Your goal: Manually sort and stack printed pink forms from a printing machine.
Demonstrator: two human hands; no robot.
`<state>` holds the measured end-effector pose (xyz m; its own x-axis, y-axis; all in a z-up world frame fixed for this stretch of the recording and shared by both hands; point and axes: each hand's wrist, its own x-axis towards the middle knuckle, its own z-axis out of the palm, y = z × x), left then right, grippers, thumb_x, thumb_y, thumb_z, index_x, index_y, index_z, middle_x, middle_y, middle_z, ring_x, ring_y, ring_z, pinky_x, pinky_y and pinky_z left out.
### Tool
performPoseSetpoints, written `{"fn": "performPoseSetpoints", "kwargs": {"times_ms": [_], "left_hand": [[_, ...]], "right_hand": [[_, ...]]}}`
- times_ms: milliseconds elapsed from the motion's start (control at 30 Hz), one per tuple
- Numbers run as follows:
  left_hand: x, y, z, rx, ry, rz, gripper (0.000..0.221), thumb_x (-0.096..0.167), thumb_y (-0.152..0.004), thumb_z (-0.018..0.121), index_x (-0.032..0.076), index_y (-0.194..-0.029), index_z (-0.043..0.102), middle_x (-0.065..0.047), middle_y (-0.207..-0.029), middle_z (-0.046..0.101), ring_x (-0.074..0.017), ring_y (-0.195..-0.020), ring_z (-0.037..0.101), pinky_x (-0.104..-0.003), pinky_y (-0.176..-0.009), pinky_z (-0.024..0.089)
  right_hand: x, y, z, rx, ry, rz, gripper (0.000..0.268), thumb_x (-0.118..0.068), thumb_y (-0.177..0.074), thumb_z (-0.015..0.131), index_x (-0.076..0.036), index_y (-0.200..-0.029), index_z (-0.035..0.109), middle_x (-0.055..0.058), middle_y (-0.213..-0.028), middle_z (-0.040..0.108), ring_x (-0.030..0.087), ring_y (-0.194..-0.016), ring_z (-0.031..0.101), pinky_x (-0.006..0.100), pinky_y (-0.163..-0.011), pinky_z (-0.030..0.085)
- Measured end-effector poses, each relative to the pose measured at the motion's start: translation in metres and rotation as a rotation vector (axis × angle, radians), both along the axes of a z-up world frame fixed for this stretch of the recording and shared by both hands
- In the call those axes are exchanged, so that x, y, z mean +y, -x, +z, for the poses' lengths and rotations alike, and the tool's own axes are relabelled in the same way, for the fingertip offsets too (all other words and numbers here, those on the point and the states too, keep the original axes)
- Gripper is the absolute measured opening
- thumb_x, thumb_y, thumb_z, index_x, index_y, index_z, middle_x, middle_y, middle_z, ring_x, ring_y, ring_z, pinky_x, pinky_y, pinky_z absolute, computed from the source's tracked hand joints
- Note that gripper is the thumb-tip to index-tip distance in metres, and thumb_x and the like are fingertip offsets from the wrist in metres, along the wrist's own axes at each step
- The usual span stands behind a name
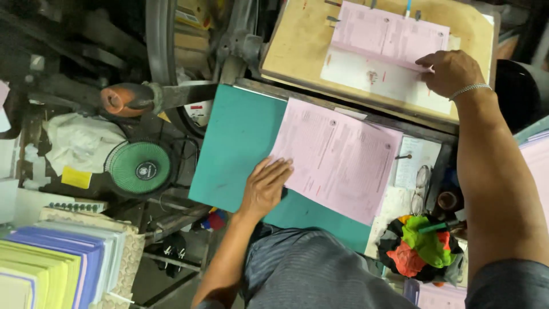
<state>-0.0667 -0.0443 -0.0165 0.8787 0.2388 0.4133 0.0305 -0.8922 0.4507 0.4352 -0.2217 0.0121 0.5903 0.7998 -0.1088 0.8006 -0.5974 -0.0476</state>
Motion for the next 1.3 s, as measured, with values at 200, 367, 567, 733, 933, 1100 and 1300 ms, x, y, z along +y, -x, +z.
{"fn": "performPoseSetpoints", "kwargs": {"times_ms": [200, 367, 567, 733, 933, 1100, 1300], "left_hand": [[-0.012, -0.003, 0.037, 0.236, 0.203, 0.142, 0.092, 0.035, -0.065, 0.089, 0.008, -0.145, 0.054, -0.024, -0.158, 0.033, -0.0467, -0.143, 0.035, -0.063, -0.117, 0.024], [-0.019, 0.001, 0.014, 0.351, 0.224, 0.082, 0.107, 0.042, -0.063, 0.092, 0.008, -0.152, 0.046, -0.022, -0.166, 0.026, -0.0416, -0.148, 0.035, -0.061, -0.12, 0.027], [-0.023, -0.009, 0.017, 0.317, 0.187, 0.091, 0.1, 0.036, -0.068, 0.09, 0.006, -0.153, 0.046, -0.021, -0.169, 0.027, -0.0425, -0.147, 0.037, -0.056, -0.12, 0.034], [-0.03, -0.047, 0.073, 0.419, 0.06, 0.055, 0.11, 0.032, -0.057, 0.095, 0.0, -0.149, 0.045, -0.026, -0.16, 0.027, -0.0477, -0.14, 0.035, -0.06, -0.114, 0.028], [-0.107, -0.139, 0.108, -0.294, -0.059, -0.547, 0.05, 0.018, -0.097, 0.076, -0.006, -0.135, 0.055, -0.021, -0.15, 0.05, -0.0425, -0.143, 0.048, -0.056, -0.122, 0.039], [-0.157, -0.186, 0.117, -0.298, -0.065, -0.641, 0.023, 0.009, -0.095, 0.067, -0.001, -0.116, 0.065, -0.023, -0.145, 0.054, -0.0372, -0.141, 0.052, -0.056, -0.125, 0.038], [-0.078, -0.241, 0.053, -0.106, -0.065, -0.472, 0.039, 0.018, -0.085, 0.077, 0.003, -0.12, 0.067, -0.017, -0.144, 0.055, -0.0345, -0.137, 0.053, -0.058, -0.126, 0.029]], "right_hand": [[-0.036, 0.1, 0.078, -0.011, -0.326, 0.173, 0.066, -0.047, -0.087, 0.079, -0.004, -0.136, 0.069, 0.023, -0.138, 0.063, 0.043, -0.127, 0.057, 0.052, -0.102, 0.046], [-0.14, 0.176, 0.096, 0.044, -0.519, -0.09, 0.054, -0.048, -0.106, 0.079, -0.012, -0.143, 0.064, 0.01, -0.154, 0.06, 0.026, -0.147, 0.051, 0.042, -0.123, 0.044], [-0.223, 0.233, 0.107, -0.698, -0.037, -0.545, 0.103, -0.063, -0.063, 0.092, 0.009, -0.134, 0.07, 0.035, -0.134, 0.063, 0.045, -0.123, 0.062, 0.049, -0.099, 0.052], [-0.269, 0.253, 0.07, -0.208, -0.607, -0.594, 0.031, -0.001, -0.107, 0.066, 0.003, -0.138, 0.069, 0.014, -0.123, 0.075, 0.028, -0.12, 0.071, 0.037, -0.107, 0.057], [-0.225, 0.274, 0.094, -0.349, -0.629, -0.403, 0.02, 0.004, -0.103, 0.078, -0.01, -0.117, 0.08, 0.01, -0.103, 0.069, 0.027, -0.094, 0.062, 0.039, -0.084, 0.055], [-0.195, 0.315, 0.141, -0.222, -0.527, -0.315, 0.013, 0.001, -0.098, 0.075, -0.009, -0.107, 0.079, 0.007, -0.102, 0.071, 0.023, -0.094, 0.066, 0.034, -0.078, 0.054], [-0.27, 0.295, 0.102, -0.391, -0.028, -0.454, 0.012, -0.013, -0.108, 0.074, -0.021, -0.103, 0.08, -0.003, -0.101, 0.077, 0.01, -0.091, 0.072, 0.023, -0.08, 0.058]]}}
